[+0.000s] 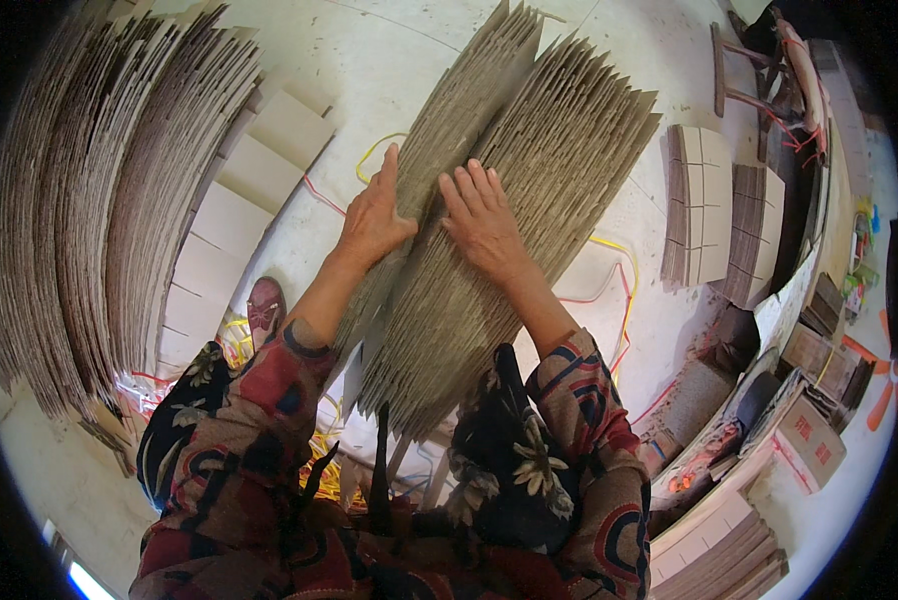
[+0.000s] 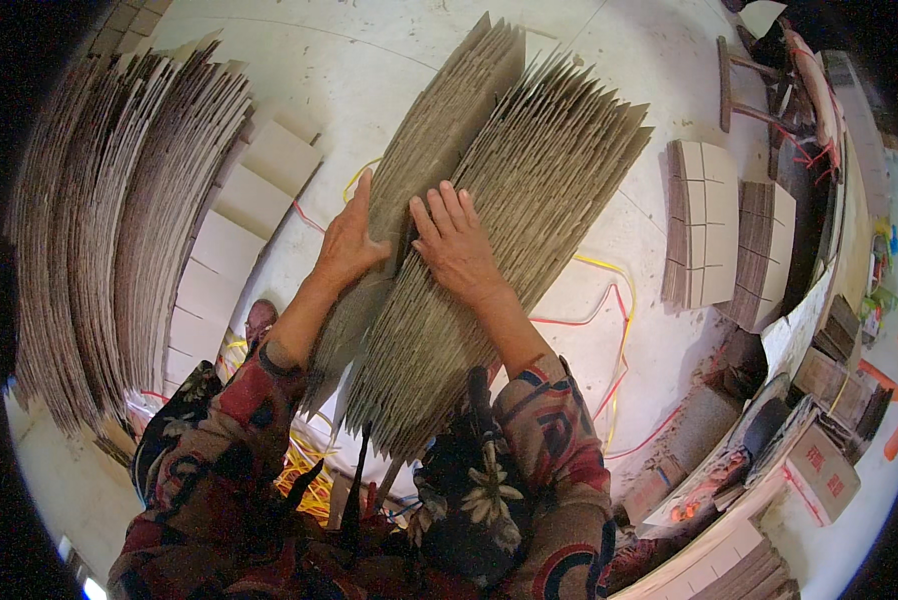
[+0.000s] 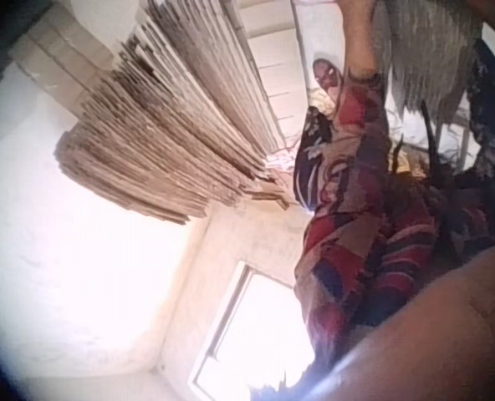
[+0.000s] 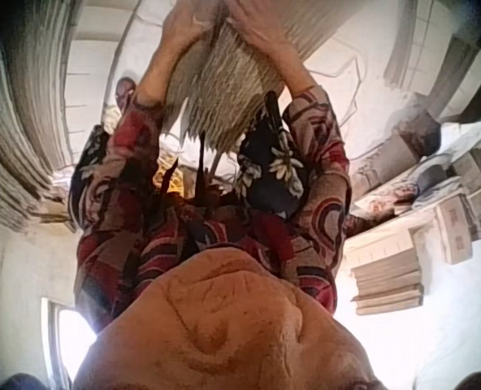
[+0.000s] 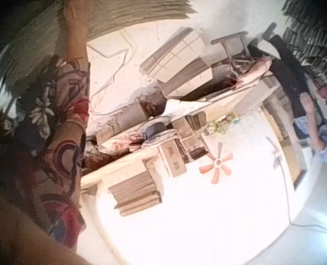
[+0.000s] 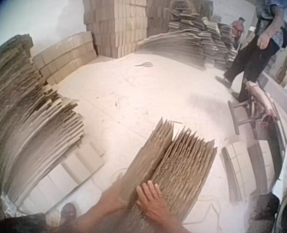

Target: The person sits on a low stool and gathers colorful plastic strips, then pulls a stack of flat cardboard sheets onto their lap. They align the sheets, wrap them with the strips, and tie the bundle securely.

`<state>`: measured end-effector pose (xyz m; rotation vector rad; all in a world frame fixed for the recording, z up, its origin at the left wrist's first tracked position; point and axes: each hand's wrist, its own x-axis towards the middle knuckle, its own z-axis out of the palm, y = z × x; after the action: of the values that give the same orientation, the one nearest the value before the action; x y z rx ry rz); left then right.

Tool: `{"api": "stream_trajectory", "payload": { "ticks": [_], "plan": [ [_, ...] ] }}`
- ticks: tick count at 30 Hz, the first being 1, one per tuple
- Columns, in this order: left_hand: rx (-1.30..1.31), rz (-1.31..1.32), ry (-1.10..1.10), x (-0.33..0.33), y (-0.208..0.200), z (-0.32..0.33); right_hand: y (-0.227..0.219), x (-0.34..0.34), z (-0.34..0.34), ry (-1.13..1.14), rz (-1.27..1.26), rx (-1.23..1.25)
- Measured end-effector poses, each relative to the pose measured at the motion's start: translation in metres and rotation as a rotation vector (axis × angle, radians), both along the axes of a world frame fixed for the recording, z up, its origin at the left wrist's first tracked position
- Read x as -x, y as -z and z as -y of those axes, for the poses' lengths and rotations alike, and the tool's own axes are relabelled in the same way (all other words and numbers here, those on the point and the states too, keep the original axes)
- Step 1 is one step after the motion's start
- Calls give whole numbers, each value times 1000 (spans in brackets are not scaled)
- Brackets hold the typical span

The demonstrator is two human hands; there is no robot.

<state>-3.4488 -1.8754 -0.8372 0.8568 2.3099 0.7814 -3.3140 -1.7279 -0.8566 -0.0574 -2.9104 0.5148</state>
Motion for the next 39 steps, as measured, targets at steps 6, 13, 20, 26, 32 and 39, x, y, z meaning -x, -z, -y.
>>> {"api": "stream_trajectory", "payload": {
  "ticks": [6, 13, 20, 26, 32, 39],
  "plan": [
    [-82, -50, -11, -16, 1, 14, -4, 2, -1, 29, 12, 106],
    [114, -37, -1, -29, -11, 11, -9, 6, 0, 23, -17, 157],
    [197, 25, 60, -33, -26, 3, -5, 7, -2, 21, 6, 129],
    [107, 27, 61, -21, -14, 16, -9, -10, 6, 60, 56, 52],
    [59, -6, 50, -13, -5, 23, 0, -20, 9, 50, 24, -7],
    [217, -38, -47, -23, -23, -2, 2, -14, 7, 21, -56, 47]
  ]
}}
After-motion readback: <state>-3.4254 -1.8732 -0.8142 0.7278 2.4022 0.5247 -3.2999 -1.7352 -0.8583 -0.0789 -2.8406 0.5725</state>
